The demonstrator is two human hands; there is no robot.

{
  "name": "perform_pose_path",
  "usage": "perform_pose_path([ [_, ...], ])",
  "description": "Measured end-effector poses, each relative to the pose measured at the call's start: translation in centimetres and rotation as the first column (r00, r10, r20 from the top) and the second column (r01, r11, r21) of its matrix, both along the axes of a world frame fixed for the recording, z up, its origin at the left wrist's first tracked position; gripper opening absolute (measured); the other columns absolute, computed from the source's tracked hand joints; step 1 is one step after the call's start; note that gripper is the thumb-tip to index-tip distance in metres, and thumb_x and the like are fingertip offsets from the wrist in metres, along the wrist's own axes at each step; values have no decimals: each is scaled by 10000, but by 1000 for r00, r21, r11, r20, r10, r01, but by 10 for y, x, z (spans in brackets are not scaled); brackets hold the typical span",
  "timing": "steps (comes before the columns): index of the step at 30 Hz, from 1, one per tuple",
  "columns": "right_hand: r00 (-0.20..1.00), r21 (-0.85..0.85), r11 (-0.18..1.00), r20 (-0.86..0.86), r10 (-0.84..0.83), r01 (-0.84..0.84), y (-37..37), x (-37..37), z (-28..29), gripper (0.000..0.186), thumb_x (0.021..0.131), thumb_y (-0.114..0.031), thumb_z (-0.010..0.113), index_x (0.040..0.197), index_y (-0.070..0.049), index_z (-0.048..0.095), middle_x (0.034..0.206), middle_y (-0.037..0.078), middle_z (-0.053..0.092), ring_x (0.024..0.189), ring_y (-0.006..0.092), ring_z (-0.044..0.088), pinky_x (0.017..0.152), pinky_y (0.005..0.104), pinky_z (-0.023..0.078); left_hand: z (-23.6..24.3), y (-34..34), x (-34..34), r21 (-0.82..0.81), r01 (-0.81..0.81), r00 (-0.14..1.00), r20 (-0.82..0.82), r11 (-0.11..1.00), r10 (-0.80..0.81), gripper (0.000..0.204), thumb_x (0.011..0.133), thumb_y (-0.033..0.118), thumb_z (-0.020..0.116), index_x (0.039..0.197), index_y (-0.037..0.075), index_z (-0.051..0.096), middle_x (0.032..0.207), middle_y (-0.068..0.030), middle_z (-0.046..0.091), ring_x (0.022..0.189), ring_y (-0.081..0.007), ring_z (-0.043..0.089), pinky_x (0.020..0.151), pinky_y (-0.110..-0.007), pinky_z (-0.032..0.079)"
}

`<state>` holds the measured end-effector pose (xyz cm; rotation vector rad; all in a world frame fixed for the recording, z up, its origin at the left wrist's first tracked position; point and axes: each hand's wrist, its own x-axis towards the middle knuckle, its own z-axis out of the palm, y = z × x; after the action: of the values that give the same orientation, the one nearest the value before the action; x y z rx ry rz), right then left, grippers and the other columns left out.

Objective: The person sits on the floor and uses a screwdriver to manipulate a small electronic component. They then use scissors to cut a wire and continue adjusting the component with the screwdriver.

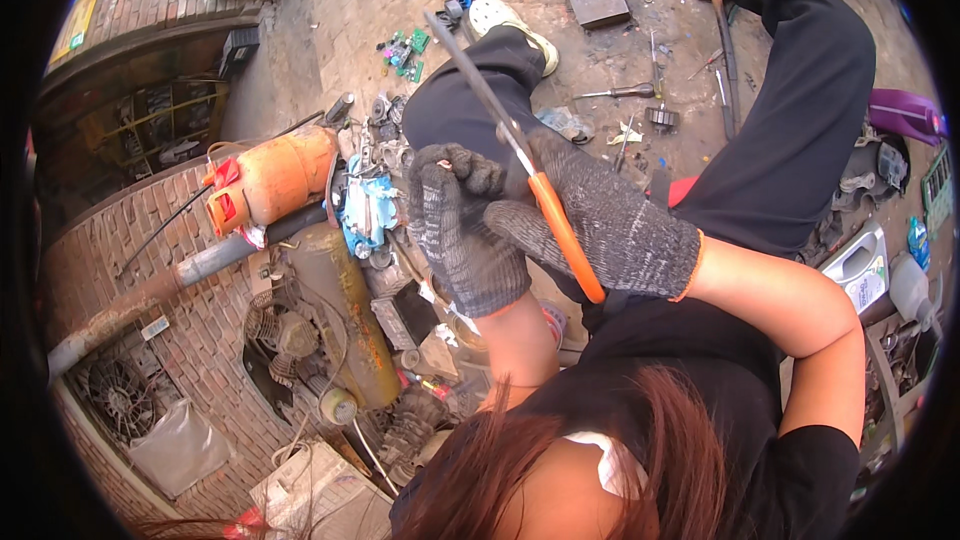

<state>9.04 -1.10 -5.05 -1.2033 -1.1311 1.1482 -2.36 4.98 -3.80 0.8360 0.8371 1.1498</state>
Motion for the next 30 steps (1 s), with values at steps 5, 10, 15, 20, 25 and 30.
perform_pose_path([
  [5, 994, -24, 995, 48, -97, 98, 4, 3, -5, 306, 806, -39, 612, 1076, 18, 480, 882, 70, 568, 826, 105, 527, 761, 267, 449, 4, -2, -1, 15, 35, 999, -11, 999, -35, 154, 853, 157, 570, 935, 29, 543, 825, -41, 506, 762, -134, 479, 707, -253, 406],
  [10, 999, 108, 994, -43, -17, 22, 6, 4, -10, 346, 789, -58, 613, 1115, -33, 502, 963, 106, 567, 878, 192, 546, 782, 319, 455, 5, -7, -2, 83, -34, 983, -179, 996, 49, 142, 850, 108, 575, 958, 21, 544, 890, -47, 544, 813, -133, 538, 736, -249, 448],
  [15, 982, 317, 943, 116, -148, 105, 11, 3, -21, 378, 745, -98, 653, 1116, -105, 579, 1004, 170, 556, 909, 323, 555, 760, 402, 471, -1, -8, -5, 227, -7, 973, -223, 974, 59, 154, 851, 87, 577, 986, 18, 547, 933, -48, 564, 832, -133, 555, 744, -264, 470],
  [20, 986, 21, 999, -162, -39, 44, 9, 7, 3, 319, 784, -48, 631, 1086, -25, 529, 1028, 105, 559, 943, 203, 561, 810, 305, 465, -9, -6, -10, 330, 23, 967, -248, 944, 63, 192, 847, 111, 591, 1003, 7, 553, 954, -56, 569, 840, -135, 558, 744, -270, 474],
  [25, 973, 31, 990, -191, -127, 135, 9, 6, 13, 305, 797, -2, 601, 1083, -20, 498, 1015, 75, 551, 942, 152, 549, 837, 270, 453, -9, -8, -10, 226, 27, 979, -203, 974, 20, 212, 833, 120, 612, 994, -11, 568, 929, -77, 593, 816, -142, 569, 728, -267, 477],
  [30, 939, -4, 987, -306, -154, 161, 8, 5, 16, 349, 778, 36, 604, 1095, -30, 474, 993, 70, 544, 934, 139, 539, 846, 270, 447, 4, -5, -16, -4, 81, 985, -154, 997, -81, 235, 802, 116, 635, 987, -13, 572, 910, -97, 599, 797, -163, 581, 724, -274, 483],
])
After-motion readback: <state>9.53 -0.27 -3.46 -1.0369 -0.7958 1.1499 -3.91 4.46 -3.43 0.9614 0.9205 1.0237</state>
